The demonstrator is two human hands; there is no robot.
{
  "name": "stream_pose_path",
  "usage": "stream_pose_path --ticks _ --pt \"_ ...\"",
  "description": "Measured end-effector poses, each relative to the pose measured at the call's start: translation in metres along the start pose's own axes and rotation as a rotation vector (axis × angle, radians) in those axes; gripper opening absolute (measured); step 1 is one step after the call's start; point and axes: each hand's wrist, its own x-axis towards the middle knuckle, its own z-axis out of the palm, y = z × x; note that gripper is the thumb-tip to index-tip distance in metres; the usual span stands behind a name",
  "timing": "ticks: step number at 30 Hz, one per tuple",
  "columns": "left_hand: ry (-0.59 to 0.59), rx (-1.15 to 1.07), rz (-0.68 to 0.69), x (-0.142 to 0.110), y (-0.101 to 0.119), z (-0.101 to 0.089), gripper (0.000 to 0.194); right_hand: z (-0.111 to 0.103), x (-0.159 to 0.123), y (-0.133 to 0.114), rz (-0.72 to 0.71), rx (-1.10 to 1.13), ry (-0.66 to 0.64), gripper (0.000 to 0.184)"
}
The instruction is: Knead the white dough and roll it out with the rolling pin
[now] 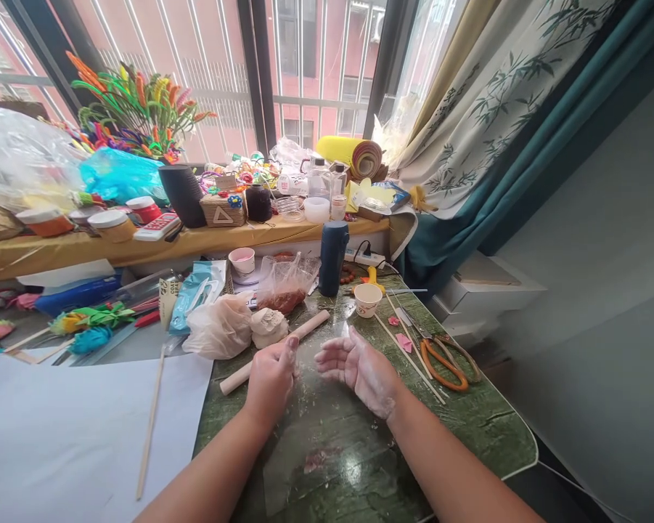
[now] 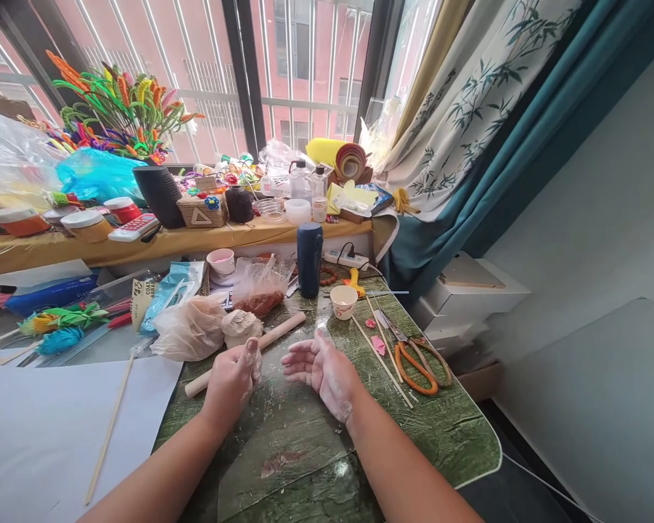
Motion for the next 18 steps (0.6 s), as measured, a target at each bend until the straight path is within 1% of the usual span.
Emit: stream_pose_path --ticks 2,5,6,8,10,11,13,14,16,18 --pt "0.020 -0.149 -0.142 0.001 -0.001 0.006 0.064 -0.011 0.007 -0.004 -0.001 0.105 -0.008 0.055" --pt "0.012 -0.409 -0.270 0.000 0.001 0.013 0.064 -0.022 0.012 -0.003 -0.025 0.239 0.008 0.048" --pt "0.010 -0.483 -0.285 -0.001 0.003 0.014 0.064 -0.023 0.013 -0.002 -0.032 0.256 0.015 0.046" --pt "0.000 -0.598 -0.262 0.000 0.005 0.014 0.064 -0.023 0.014 0.002 -0.047 0.251 0.016 0.041" --pt "-0.054 -0.670 -0.202 0.001 0.003 0.013 0.058 -0.017 0.012 0.006 -0.056 0.235 0.019 0.035" --pt "-0.092 -0.671 -0.169 0.002 0.001 0.013 0.052 -0.012 0.011 0.008 -0.059 0.237 0.022 0.032" --pt "-0.158 -0.567 -0.084 0.002 -0.006 0.013 0.039 -0.001 0.007 0.012 -0.054 0.262 0.015 0.030" --pt "-0.183 -0.455 -0.023 0.001 -0.009 0.013 0.039 0.005 0.005 0.014 -0.045 0.281 0.005 0.031" --pt "-0.246 -0.157 0.135 -0.001 -0.015 0.013 0.047 0.013 0.003 0.016 -0.017 0.338 -0.017 0.035" --pt "-0.367 0.132 0.312 -0.005 -0.015 0.012 0.051 0.017 0.003 0.016 0.038 0.417 -0.010 0.038"
